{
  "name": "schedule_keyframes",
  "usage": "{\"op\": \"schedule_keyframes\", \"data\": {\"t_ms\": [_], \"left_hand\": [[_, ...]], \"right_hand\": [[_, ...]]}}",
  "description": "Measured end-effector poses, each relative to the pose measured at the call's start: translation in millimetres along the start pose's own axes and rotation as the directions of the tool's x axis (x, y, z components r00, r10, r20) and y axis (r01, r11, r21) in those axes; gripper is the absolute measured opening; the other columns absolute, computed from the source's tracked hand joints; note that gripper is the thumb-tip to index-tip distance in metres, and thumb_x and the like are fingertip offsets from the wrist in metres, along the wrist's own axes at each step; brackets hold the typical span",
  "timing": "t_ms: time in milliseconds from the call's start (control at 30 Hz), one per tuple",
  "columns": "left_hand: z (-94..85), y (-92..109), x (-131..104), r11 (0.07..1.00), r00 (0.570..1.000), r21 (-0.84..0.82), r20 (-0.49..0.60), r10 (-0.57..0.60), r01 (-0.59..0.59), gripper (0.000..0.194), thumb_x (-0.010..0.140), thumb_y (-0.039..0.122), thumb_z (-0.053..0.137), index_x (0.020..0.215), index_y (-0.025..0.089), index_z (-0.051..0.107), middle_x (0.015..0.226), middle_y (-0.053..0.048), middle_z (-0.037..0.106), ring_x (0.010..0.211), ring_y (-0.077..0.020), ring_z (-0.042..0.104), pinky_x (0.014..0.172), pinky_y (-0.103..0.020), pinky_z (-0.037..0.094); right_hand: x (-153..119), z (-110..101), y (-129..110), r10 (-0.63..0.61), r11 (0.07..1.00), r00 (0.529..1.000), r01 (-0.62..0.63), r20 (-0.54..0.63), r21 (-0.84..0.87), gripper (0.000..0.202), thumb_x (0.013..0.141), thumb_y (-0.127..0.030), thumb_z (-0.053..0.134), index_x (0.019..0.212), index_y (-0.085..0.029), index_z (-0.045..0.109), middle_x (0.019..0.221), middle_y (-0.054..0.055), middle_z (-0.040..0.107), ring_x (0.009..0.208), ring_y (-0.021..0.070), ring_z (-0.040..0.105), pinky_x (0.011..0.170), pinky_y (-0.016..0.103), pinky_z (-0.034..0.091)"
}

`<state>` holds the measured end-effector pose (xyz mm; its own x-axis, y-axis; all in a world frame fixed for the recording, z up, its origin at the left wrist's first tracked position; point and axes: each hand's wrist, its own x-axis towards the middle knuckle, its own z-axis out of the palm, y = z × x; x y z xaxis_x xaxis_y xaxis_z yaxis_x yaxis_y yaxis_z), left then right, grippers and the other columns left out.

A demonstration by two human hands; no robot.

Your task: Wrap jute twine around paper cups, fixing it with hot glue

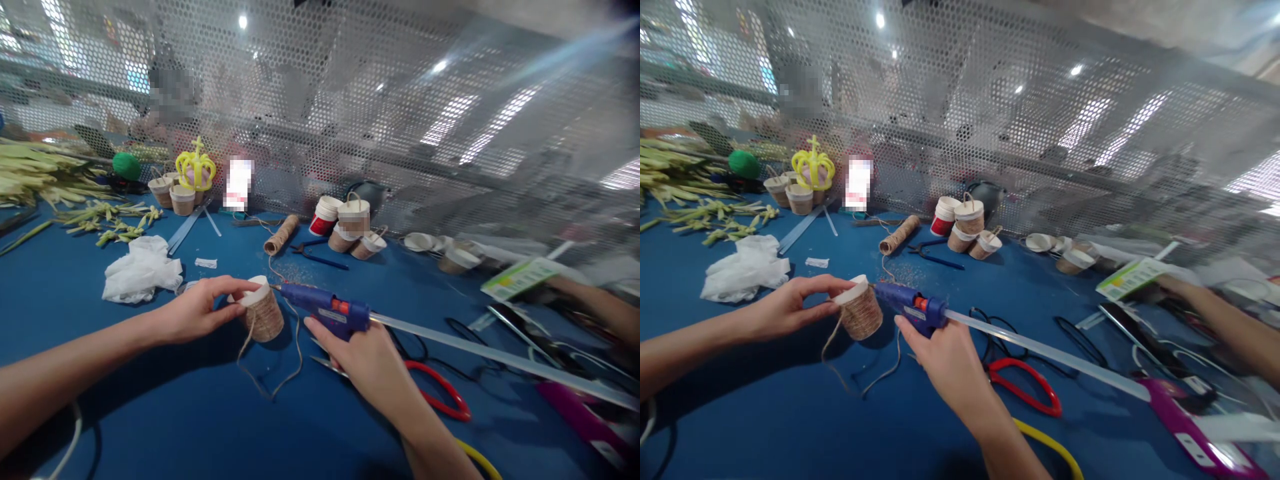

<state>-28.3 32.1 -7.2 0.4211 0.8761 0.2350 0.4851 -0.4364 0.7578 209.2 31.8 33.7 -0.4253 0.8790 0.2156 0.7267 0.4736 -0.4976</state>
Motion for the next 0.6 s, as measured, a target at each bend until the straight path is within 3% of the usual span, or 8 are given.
{"op": "schedule_keyframes", "data": {"t_ms": [167, 367, 600], "left_hand": [[-0.2, 0.3, -0.1, 1.000, 1.000, -0.004, 0.007, -0.001, 0.001, 0.032, 0.082, 0.024, 0.044, 0.112, 0.016, 0.052, 0.099, -0.007, 0.062, 0.087, -0.0167, 0.056, 0.081, -0.031, 0.043], [-0.3, -0.6, -0.1, 1.000, 1.000, 0.000, -0.001, -0.012, 0.012, 0.033, 0.082, 0.025, 0.044, 0.112, 0.016, 0.052, 0.098, -0.007, 0.061, 0.088, -0.0169, 0.056, 0.081, -0.032, 0.043], [0.7, -0.8, -0.8, 1.000, 1.000, 0.006, -0.012, -0.011, 0.011, 0.035, 0.082, 0.024, 0.044, 0.114, 0.015, 0.051, 0.103, -0.007, 0.062, 0.090, -0.0171, 0.055, 0.082, -0.032, 0.042]], "right_hand": [[-2.8, -0.8, -5.8, 0.105, 0.994, 0.994, -0.104, 0.023, -0.032, 0.030, 0.079, -0.028, 0.044, 0.069, -0.016, 0.069, 0.035, -0.002, 0.047, 0.034, 0.0119, 0.046, 0.038, 0.023, 0.041], [-11.3, 1.1, 3.0, -0.190, 0.947, 0.981, 0.194, 0.040, -0.257, 0.028, 0.077, -0.019, 0.043, 0.084, -0.019, 0.070, 0.040, -0.002, 0.049, 0.040, 0.0127, 0.048, 0.047, 0.024, 0.042], [-16.5, 5.4, 3.4, -0.198, 0.963, 0.980, 0.198, 0.016, -0.183, 0.024, 0.077, -0.023, 0.047, 0.085, -0.023, 0.069, 0.042, 0.000, 0.053, 0.047, 0.0164, 0.054, 0.052, 0.027, 0.044]]}}
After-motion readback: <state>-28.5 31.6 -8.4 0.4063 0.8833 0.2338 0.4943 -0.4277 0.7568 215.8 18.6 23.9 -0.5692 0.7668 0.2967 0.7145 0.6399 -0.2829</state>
